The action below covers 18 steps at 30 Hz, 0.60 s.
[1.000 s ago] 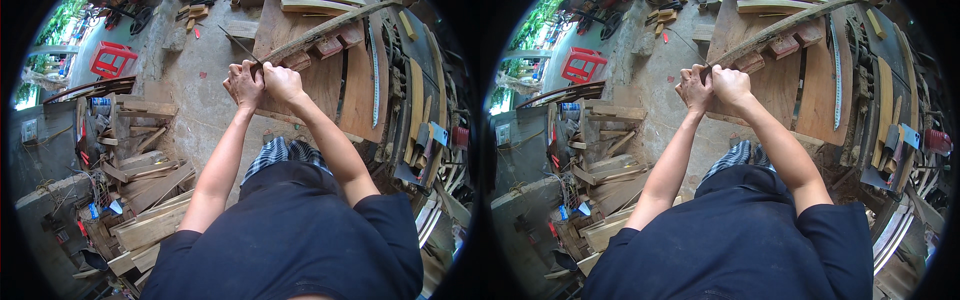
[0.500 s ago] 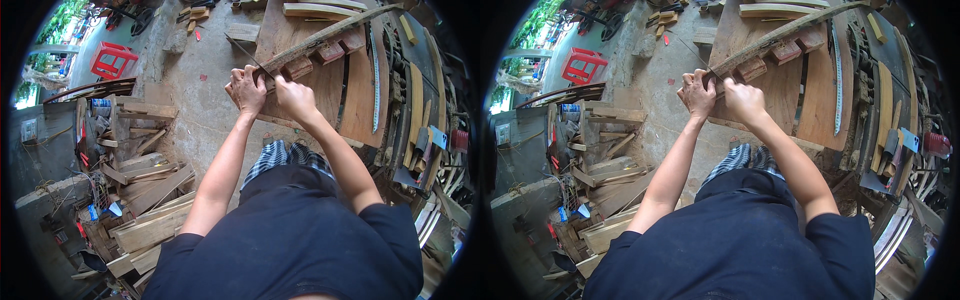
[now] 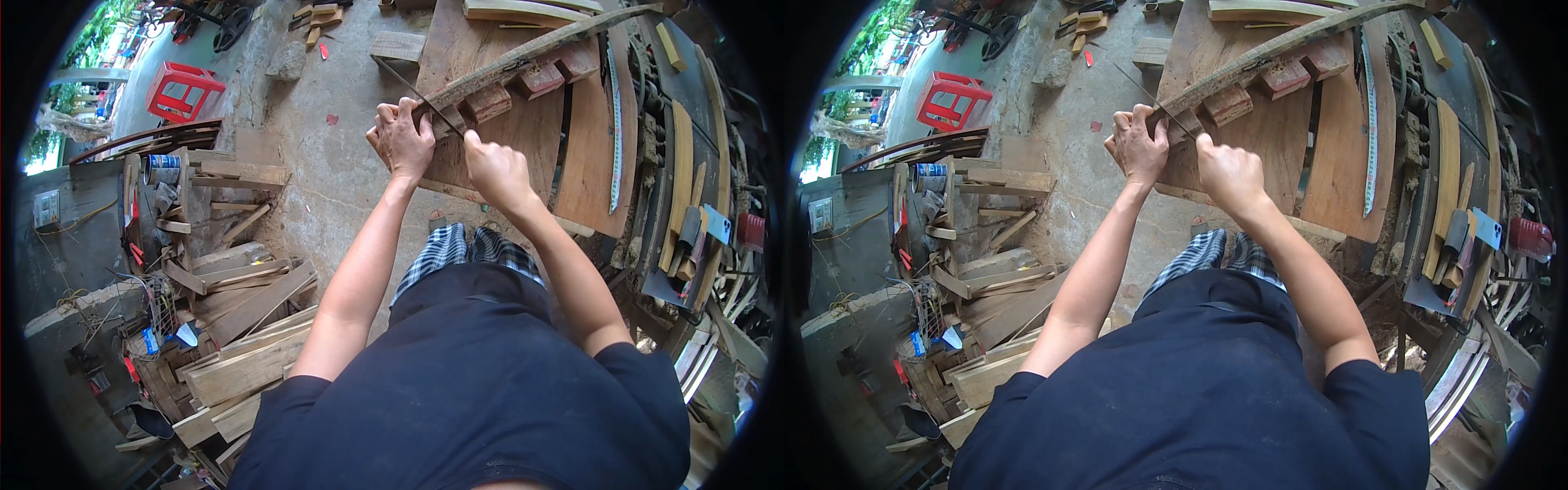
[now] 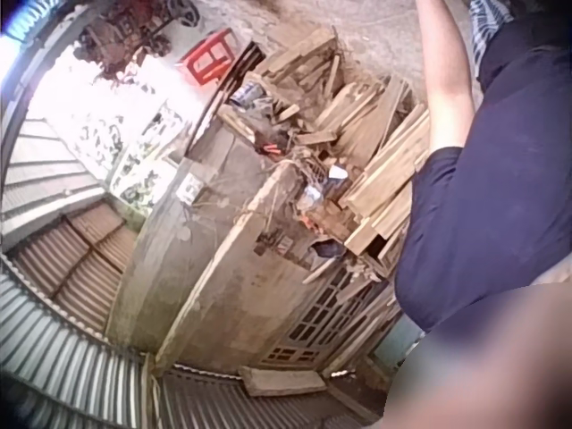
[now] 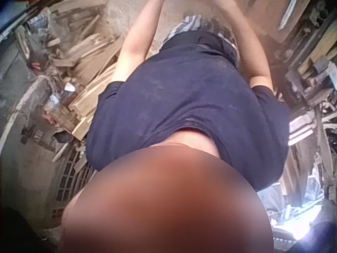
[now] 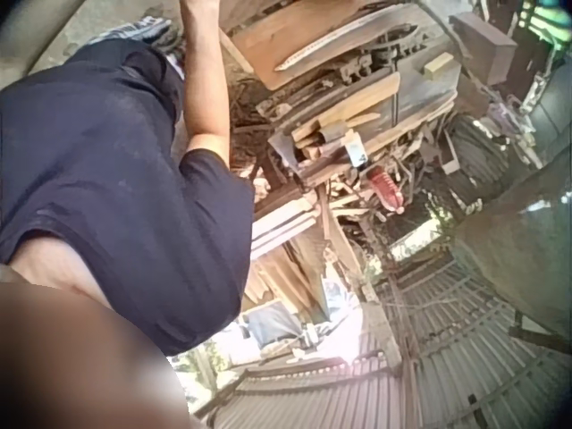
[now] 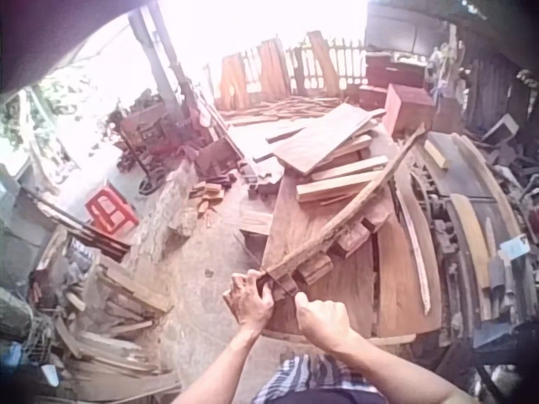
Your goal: Sawing a piece of wood by hand on a workbench.
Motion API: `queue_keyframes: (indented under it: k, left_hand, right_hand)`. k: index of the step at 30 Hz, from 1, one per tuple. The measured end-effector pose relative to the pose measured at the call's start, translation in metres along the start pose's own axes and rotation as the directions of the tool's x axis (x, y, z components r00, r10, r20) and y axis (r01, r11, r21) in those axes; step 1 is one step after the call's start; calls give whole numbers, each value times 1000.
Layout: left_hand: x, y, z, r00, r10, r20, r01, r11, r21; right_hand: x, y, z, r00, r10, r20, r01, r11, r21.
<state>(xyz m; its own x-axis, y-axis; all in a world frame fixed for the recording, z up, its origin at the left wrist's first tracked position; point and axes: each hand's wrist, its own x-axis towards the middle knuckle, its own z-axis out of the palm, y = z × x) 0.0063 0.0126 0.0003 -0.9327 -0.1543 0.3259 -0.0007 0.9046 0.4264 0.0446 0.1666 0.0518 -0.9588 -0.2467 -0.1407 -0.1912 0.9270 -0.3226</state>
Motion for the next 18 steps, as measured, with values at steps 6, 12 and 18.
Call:
queue_keyframes:
  k: [6, 12, 18]
  left_hand:
    - [2, 5, -2, 1000, -7, 19, 7, 1000, -10]
    - [0, 0, 1, 999, -16, 28, 16, 1000, 19]
    - [2, 4, 0, 1000, -9, 30, 10, 1000, -15]
  right_hand:
    - [42, -10, 10, 990, -59, -132, 72, 993, 91]
    - [-10, 4, 0, 1000, -13, -21, 13, 1000, -28]
    - [36, -6, 13, 989, -37, -142, 46, 997, 65]
